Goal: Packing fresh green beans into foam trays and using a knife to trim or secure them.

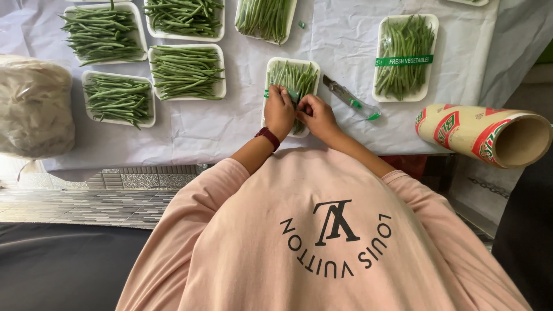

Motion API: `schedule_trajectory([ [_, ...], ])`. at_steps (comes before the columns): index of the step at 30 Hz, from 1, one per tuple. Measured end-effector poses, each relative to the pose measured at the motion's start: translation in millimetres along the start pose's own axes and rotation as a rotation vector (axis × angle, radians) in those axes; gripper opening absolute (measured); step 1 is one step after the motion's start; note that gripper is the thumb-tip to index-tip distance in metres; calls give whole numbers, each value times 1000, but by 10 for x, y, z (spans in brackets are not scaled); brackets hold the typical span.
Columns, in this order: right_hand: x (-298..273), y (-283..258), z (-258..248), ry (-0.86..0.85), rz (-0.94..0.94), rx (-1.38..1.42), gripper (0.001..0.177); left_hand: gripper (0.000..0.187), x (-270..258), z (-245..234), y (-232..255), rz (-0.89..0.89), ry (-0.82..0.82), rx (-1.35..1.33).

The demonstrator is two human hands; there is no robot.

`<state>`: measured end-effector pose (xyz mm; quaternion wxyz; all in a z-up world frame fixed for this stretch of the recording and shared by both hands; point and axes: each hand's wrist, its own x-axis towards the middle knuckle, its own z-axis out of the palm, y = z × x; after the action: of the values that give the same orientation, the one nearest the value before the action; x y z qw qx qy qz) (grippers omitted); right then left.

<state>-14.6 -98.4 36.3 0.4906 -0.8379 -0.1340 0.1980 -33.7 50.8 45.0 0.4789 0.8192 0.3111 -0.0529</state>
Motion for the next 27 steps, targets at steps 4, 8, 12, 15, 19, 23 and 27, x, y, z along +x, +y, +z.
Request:
schedule_trajectory([
  [4,-32,-13,-19,-4,-79,-77,15,16,55,10,-58,-81,40,-78],
  [8,-194,28,-104,20,-202,-56,14,19,137,-61,-155,-222,174,-253],
  [12,-375,-160,-307,23,-296,45,15,40,610,237,-1057,-558,139,-796],
  [15,-428,-49,-266,-39,-204,159,17,49,761,471,-1524,-669,104,-813],
  [19,-455,41,-298,-66,-164,171,18,45,564,-6,-892,-607,71,-648],
  [23,-412,101,-349,-74,-163,117,18,18,290,-459,-240,-11,-72,-328],
  [27,-409,-152,-479,-136,-293,-161,34,34,70,-676,-77,274,-412,-175],
])
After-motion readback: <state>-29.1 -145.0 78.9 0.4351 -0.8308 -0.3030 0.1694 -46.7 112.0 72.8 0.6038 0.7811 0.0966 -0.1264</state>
